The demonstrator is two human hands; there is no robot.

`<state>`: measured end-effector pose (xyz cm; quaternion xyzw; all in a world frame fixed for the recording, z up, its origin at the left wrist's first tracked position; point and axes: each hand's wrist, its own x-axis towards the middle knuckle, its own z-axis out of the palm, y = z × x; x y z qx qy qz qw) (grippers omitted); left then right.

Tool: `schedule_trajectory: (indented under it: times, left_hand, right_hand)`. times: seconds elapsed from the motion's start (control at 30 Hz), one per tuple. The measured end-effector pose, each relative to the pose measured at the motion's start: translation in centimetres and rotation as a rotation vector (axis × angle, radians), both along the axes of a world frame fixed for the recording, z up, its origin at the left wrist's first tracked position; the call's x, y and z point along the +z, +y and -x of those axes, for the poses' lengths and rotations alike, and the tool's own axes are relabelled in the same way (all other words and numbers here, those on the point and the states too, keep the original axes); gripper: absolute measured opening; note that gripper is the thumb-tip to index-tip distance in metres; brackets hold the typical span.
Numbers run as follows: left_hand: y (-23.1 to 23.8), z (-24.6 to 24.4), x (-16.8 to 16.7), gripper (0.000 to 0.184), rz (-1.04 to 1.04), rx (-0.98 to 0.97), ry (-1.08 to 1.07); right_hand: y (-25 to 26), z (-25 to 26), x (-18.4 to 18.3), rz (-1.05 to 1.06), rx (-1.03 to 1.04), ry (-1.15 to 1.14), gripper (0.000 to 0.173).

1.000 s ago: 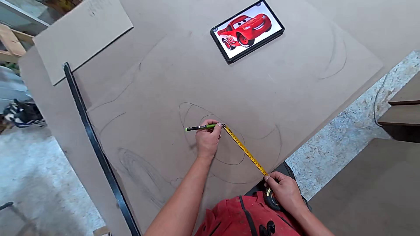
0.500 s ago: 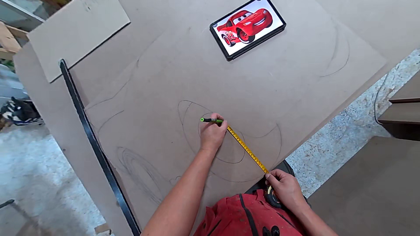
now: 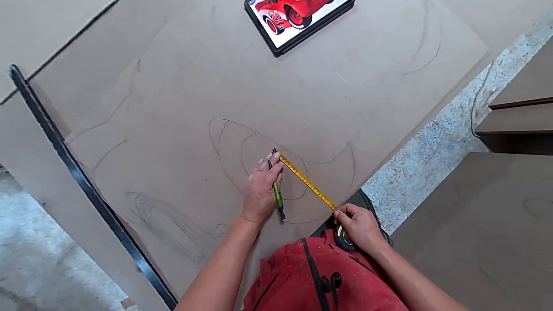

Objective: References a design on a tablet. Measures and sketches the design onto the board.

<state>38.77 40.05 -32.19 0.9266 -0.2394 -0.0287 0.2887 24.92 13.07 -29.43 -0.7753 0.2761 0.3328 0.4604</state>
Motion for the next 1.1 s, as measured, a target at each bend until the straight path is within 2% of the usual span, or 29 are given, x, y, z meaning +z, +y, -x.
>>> schedule_trajectory:
  times: [0.43, 1.1]
  left_hand:
    - [-1.3, 1.4, -0.5, 0.033, -0.113, -0.157, -0.074]
    - [-1.5, 2.2, -0.7, 0.033, -0.135, -0.197, -0.095]
  right_hand:
    - [-0.3, 0.5, -0.4, -0.050, -0.030, -0.030, 0.025]
    - [-0.6, -0.3, -0.3, 0.051, 0.018, -0.025, 0.026]
